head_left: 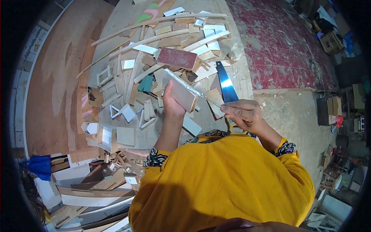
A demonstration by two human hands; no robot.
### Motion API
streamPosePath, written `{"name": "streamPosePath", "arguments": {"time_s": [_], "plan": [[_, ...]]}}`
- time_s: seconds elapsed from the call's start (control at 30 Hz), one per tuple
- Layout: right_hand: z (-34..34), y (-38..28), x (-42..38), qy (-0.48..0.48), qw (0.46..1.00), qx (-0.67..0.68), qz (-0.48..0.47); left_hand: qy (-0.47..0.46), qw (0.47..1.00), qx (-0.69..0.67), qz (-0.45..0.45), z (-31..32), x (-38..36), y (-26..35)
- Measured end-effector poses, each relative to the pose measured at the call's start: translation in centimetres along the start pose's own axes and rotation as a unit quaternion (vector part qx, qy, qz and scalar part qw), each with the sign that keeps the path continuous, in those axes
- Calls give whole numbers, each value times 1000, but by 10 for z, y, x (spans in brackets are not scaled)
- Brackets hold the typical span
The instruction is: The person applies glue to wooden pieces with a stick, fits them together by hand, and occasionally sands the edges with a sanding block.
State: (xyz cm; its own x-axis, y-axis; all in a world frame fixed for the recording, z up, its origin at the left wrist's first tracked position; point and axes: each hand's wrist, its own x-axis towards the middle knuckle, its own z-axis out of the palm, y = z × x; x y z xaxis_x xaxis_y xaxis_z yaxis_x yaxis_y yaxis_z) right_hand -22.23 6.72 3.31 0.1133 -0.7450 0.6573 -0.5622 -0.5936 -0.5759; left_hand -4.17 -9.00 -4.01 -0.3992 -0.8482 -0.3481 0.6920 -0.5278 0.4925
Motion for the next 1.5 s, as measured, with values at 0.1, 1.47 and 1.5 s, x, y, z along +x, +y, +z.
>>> {"name": "streamPosePath", "arguments": {"time_s": [0.1,1.47,1.5], "plan": [[1,1,-5,-1,1000,-27,-15,9,1000,-15,5,-4,9,1],[-15,201,-3,134,870,-415,229,129,988,69,-55,-65,55,-44],[2,196,-20,52,881,-389,263,131,987,69,-58,-70,57,-46]]}}
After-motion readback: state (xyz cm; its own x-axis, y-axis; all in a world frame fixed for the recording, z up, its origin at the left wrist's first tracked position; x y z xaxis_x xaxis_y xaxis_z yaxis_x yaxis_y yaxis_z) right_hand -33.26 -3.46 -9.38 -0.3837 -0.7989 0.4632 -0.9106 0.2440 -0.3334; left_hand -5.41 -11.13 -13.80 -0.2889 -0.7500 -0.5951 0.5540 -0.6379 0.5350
